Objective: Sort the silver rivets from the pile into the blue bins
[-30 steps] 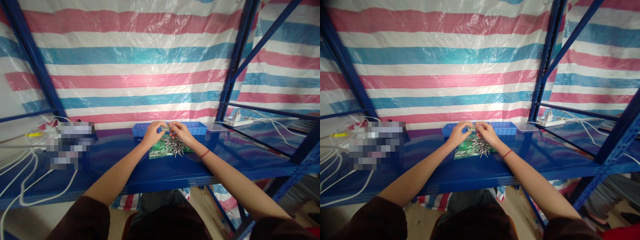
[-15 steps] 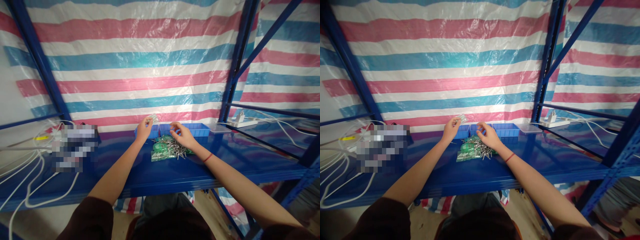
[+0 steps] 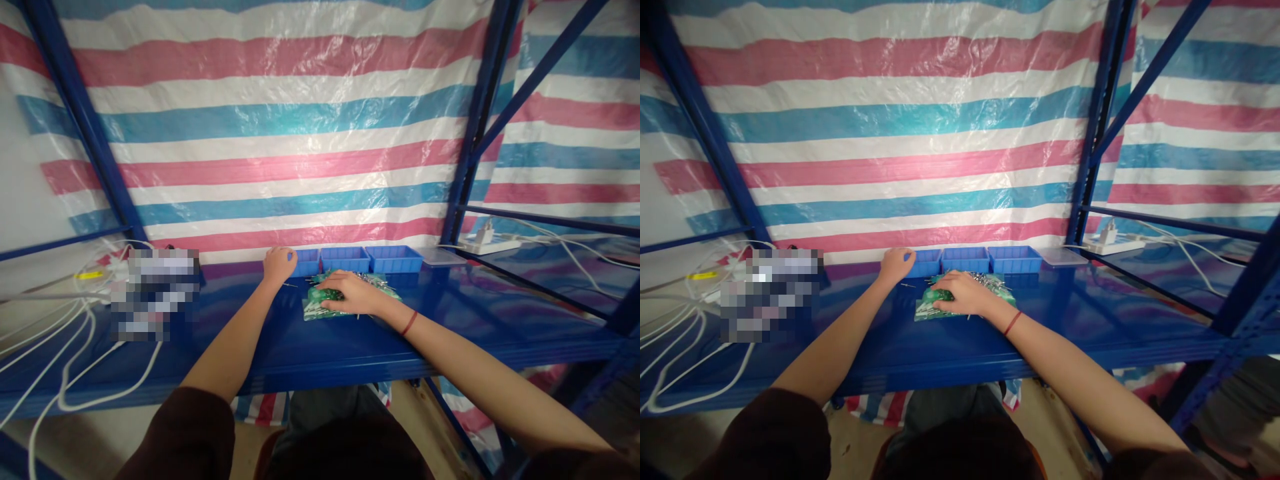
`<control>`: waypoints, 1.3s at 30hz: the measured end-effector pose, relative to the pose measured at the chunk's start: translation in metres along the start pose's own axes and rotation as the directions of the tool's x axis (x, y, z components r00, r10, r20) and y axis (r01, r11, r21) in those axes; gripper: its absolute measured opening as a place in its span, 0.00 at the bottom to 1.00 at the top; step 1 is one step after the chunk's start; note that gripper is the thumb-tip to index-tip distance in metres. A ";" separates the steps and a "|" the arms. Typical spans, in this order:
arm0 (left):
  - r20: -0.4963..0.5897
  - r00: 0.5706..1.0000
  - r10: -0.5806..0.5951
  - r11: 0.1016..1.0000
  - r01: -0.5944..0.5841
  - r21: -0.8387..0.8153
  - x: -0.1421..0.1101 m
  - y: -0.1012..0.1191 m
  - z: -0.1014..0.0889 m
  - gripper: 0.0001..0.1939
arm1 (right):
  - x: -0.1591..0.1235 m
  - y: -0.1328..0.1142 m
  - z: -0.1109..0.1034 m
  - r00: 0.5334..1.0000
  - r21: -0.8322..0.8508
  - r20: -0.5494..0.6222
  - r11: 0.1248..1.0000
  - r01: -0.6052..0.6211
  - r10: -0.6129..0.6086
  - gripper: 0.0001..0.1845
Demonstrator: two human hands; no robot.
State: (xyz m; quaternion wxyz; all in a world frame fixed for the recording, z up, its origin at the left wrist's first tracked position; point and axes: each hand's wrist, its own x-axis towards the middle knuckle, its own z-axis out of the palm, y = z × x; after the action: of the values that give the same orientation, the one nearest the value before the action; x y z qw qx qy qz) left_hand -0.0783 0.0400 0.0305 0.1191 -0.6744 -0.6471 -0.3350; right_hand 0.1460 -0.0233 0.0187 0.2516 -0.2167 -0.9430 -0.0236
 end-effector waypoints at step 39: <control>-0.131 0.901 0.414 0.659 -0.396 -0.640 -0.036 0.070 0.000 0.17 | 0.002 0.028 -0.012 0.691 0.869 -0.221 0.461 -0.181 0.688 0.25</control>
State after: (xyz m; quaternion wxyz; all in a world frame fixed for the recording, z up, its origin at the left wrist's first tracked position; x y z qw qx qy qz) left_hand -0.0098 0.0018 0.0279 -0.0603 -0.8039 -0.3241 -0.4951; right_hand 0.1621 0.0011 0.0279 0.5747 -0.3105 -0.6397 0.4051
